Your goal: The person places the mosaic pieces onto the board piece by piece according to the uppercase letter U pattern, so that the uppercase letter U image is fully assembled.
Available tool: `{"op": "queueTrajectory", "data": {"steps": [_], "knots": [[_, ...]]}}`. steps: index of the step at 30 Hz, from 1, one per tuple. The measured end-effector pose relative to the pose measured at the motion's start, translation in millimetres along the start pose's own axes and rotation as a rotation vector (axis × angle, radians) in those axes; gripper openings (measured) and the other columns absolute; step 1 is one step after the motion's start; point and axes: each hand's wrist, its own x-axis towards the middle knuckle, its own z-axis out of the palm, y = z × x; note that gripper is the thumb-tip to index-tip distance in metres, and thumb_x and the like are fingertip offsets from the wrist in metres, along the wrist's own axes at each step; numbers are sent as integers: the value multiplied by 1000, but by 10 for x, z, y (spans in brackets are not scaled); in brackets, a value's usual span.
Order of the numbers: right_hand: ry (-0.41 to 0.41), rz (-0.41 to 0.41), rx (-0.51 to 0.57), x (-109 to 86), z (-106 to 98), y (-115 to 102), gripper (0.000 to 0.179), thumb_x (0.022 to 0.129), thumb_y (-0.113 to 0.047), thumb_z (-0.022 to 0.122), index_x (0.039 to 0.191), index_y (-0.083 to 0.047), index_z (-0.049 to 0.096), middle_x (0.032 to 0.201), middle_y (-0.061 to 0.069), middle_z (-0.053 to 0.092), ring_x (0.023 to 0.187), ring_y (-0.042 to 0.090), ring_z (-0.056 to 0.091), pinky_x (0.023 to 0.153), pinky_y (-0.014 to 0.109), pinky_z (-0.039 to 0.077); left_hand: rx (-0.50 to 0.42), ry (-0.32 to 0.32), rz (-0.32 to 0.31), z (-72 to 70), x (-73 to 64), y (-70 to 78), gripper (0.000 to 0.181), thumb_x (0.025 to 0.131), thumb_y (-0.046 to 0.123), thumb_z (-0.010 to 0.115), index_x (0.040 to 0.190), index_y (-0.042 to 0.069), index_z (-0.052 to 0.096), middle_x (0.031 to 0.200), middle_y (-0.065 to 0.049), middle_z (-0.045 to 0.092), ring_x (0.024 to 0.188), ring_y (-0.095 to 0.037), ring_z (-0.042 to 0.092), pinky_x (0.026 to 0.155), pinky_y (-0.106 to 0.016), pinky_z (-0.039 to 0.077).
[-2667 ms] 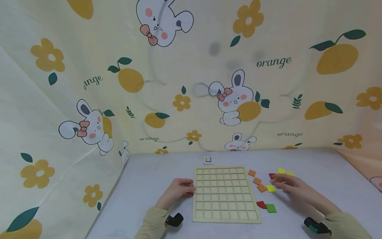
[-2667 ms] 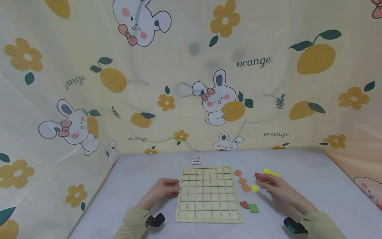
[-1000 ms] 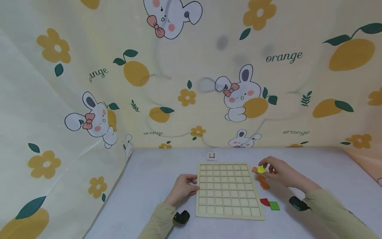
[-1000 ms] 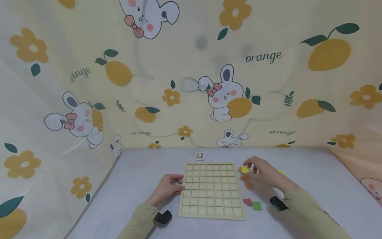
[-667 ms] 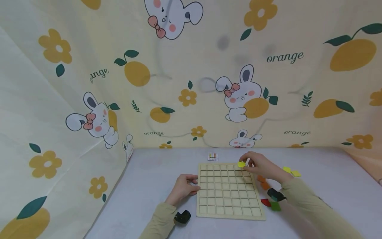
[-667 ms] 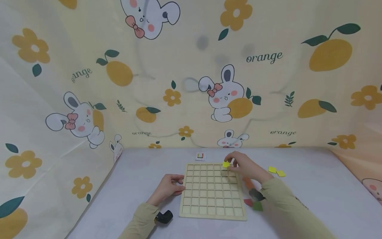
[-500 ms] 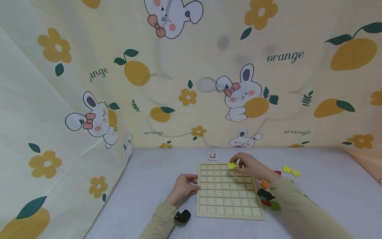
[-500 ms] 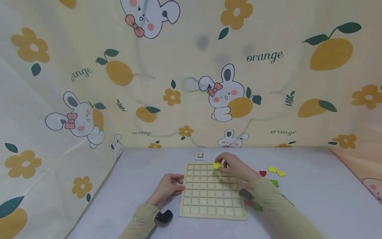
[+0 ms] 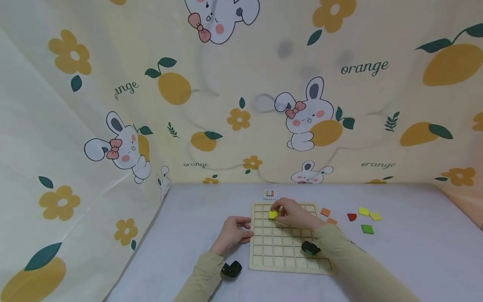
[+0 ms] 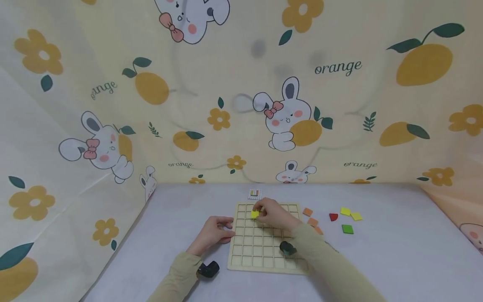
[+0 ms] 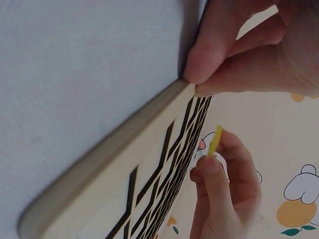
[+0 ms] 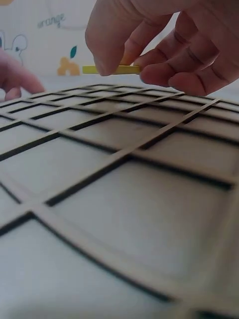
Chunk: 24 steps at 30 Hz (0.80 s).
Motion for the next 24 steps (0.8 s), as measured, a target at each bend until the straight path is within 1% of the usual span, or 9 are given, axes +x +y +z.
{"op": "queueTrajectory", "data": {"steps": [3, 6, 10, 14, 24], "knots": [[13, 13, -1, 45, 68, -4, 24, 85, -2, 69, 107, 3, 62, 96, 13, 59, 71, 12, 51, 64, 26, 46, -5, -12, 11, -1, -1, 9, 48, 75, -9, 74, 121, -4, 62, 92, -11, 60, 61, -11, 61, 56, -27, 57], [27, 66, 13, 87, 125, 1, 25, 85, -4, 70, 107, 3, 63, 93, 12, 60, 71, 12, 50, 65, 26, 45, -7, -16, 8, -2, 2, 10, 47, 75, -8, 74, 121, -3, 62, 91, -10, 60, 61, -11, 61, 56, -27, 57], [46, 134, 28, 126, 181, 7, 24, 86, -5, 70, 108, 0, 64, 96, 9, 61, 76, 14, 51, 70, 29, 46, -8, -15, 8, -4, 2, 7, 47, 76, -8, 74, 121, -3, 62, 91, -9, 60, 60, -11, 61, 56, -27, 57], [72, 163, 34, 144, 214, -6, 23, 86, -5, 68, 108, 0, 65, 102, 9, 61, 82, 16, 52, 75, 33, 48, -14, -17, 8, -6, 6, -1, 47, 75, -9, 73, 121, -4, 62, 91, -9, 60, 59, -10, 60, 56, -27, 57], [114, 226, 46, 175, 264, 0, 21, 85, -2, 69, 106, -1, 67, 103, 8, 62, 90, 20, 55, 82, 40, 48, -9, -15, -2, -2, -2, -9, 48, 75, -8, 74, 121, -3, 62, 91, -9, 60, 60, -11, 60, 57, -27, 57]]}}
